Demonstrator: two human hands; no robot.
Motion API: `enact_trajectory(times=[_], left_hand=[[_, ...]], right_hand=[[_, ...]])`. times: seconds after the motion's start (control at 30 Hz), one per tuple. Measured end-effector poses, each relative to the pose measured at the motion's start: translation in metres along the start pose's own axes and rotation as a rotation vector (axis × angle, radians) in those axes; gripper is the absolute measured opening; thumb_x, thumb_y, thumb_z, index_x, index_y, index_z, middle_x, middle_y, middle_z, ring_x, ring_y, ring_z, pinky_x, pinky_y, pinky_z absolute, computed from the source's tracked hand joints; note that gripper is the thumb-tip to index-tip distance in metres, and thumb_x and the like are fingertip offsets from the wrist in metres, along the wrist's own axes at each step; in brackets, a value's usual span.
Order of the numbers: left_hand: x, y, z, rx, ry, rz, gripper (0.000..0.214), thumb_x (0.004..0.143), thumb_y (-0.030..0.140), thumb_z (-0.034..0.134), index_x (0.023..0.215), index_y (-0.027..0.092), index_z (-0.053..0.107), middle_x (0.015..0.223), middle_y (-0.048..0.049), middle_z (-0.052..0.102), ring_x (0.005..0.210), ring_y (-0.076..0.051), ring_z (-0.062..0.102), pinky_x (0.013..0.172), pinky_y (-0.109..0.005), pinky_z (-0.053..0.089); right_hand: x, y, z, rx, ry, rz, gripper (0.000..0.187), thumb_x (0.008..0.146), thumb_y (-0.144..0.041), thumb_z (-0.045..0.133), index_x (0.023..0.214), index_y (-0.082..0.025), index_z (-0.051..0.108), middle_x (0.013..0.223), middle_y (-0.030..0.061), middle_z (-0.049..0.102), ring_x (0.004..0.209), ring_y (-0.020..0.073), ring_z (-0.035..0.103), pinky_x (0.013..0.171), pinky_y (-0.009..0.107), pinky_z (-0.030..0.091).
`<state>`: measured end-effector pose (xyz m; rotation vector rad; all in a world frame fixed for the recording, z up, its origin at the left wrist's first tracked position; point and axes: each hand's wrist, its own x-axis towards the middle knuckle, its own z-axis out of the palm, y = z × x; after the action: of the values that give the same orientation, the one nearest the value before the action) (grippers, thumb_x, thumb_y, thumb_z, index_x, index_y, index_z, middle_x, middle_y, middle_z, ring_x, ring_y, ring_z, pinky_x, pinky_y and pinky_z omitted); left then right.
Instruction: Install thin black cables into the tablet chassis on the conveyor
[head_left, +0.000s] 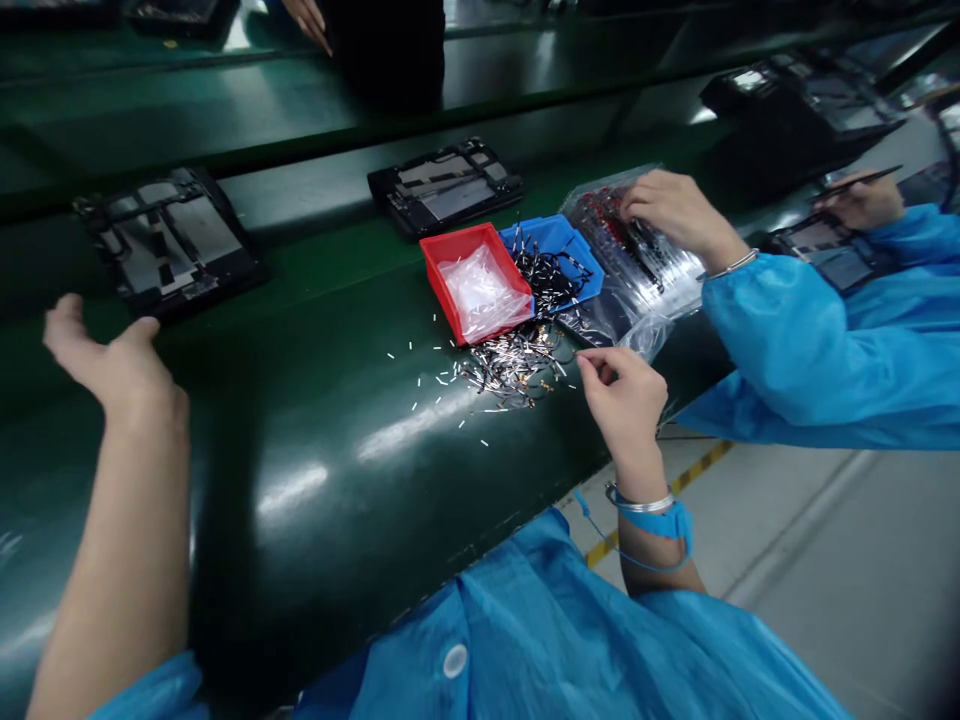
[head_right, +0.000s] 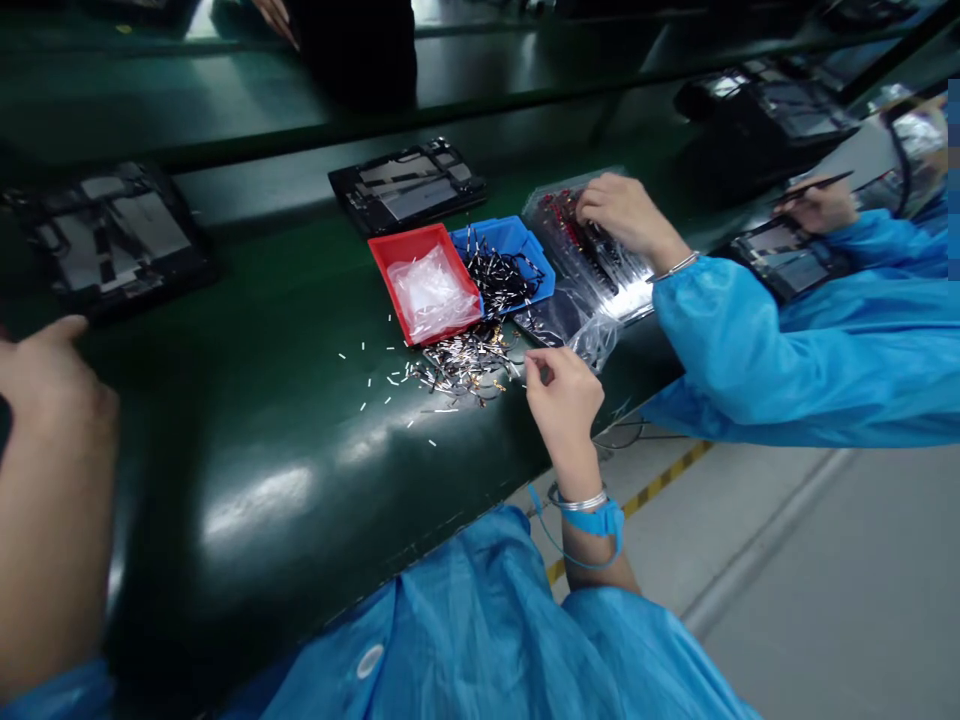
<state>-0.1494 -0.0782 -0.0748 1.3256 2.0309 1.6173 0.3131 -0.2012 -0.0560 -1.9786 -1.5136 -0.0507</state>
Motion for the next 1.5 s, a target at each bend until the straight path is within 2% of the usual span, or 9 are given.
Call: enact_trajectory(times=[0.07,0.17,0.23,0.37,0.6,0.93,1.13,1.33,1.5], left_hand=[[-0.036,0.019,0.002,0.125,0.013,0.035,0.063,0.064,0.004,0.059,0.125,0.01,0.049,0.14,-0.0127,0.046,0.134,-0.028,0.04,0.111,-0.051,0.034],[-0.095,0.053,0.008,0.104,-0.3,0.221,0.035,0.073,0.013,0.062,0.108,0.016,0.065,0.131,-0.0078,0.058,0.123,-0.026,0.053,0.097,-0.041,0.048],[-0.129,0.069,0.014,0.029,-0.459,0.355,0.02,0.083,0.02,0.059,0.101,0.018,0.068,0.124,-0.007,0.063,0.117,-0.025,0.058,0.098,-0.042,0.047],[-0.182,0.084,0.03,-0.025,-0.754,0.714,0.024,0.089,0.016,0.05,0.107,0.018,0.065,0.12,-0.0113,0.065,0.115,-0.024,0.06,0.098,-0.043,0.047],[-0.225,0.1,0.061,0.182,-1.166,1.185,0.036,0.094,0.019,0.043,0.125,0.011,0.059,0.139,-0.0118,0.054,0.133,-0.026,0.045,0.106,-0.043,0.039],[-0.23,0.099,0.065,0.356,-1.105,1.224,0.044,0.098,0.03,0.041,0.134,0.009,0.053,0.144,-0.0128,0.048,0.139,-0.027,0.036,0.113,-0.045,0.029],[-0.233,0.102,0.07,0.329,-1.171,1.27,0.051,0.098,0.037,0.041,0.142,0.011,0.044,0.152,-0.009,0.037,0.146,-0.026,0.022,0.118,-0.044,0.02],[-0.232,0.1,0.073,0.378,-1.225,1.161,0.057,0.098,0.043,0.038,0.145,0.011,0.038,0.155,-0.0105,0.031,0.146,-0.025,0.021,0.118,-0.043,0.02],[-0.233,0.1,0.074,0.396,-1.227,1.111,0.061,0.098,0.044,0.038,0.148,0.01,0.033,0.156,-0.0108,0.028,0.146,-0.025,0.02,0.117,-0.043,0.021]], right_hand=[[-0.012,-0.001,-0.003,0.014,-0.1,0.001,0.014,0.078,-0.026,0.057,0.073,-0.021,0.07,0.063,-0.0004,0.06,0.058,0.0141,0.053,0.058,0.026,0.038],[-0.028,-0.005,-0.007,0.047,-0.281,-0.038,0.013,0.078,-0.024,0.059,0.071,-0.021,0.07,0.064,-0.0009,0.06,0.057,0.0134,0.053,0.057,0.025,0.038],[-0.036,-0.009,-0.007,0.05,-0.369,-0.088,0.013,0.08,-0.024,0.058,0.072,-0.022,0.069,0.065,-0.0005,0.06,0.06,0.0138,0.054,0.059,0.025,0.039],[-0.044,-0.016,-0.001,-0.028,-0.373,-0.108,0.011,0.081,-0.025,0.06,0.074,-0.022,0.068,0.068,0.0001,0.062,0.064,0.0148,0.056,0.061,0.026,0.039],[-0.047,-0.026,0.007,-0.139,-0.341,-0.08,0.012,0.081,-0.021,0.057,0.072,-0.021,0.066,0.07,0.0021,0.064,0.069,0.0166,0.059,0.062,0.026,0.038],[-0.044,-0.018,-0.013,-0.268,-0.415,-0.166,0.013,0.082,-0.02,0.058,0.073,-0.02,0.067,0.068,0.0024,0.066,0.069,0.0173,0.061,0.06,0.026,0.037],[-0.05,-0.025,-0.012,-0.277,-0.346,-0.29,0.011,0.085,-0.026,0.059,0.081,-0.02,0.068,0.079,0.005,0.069,0.079,0.0192,0.063,0.065,0.027,0.041],[-0.041,-0.046,-0.003,-0.459,-0.56,-0.404,0.02,0.085,-0.012,0.049,0.081,-0.015,0.068,0.084,0.0121,0.071,0.082,0.0216,0.063,0.065,0.029,0.038],[-0.044,-0.047,-0.018,-0.534,-0.719,-0.419,0.019,0.079,-0.009,0.05,0.073,-0.016,0.066,0.074,0.0088,0.069,0.072,0.0188,0.062,0.058,0.028,0.033]])
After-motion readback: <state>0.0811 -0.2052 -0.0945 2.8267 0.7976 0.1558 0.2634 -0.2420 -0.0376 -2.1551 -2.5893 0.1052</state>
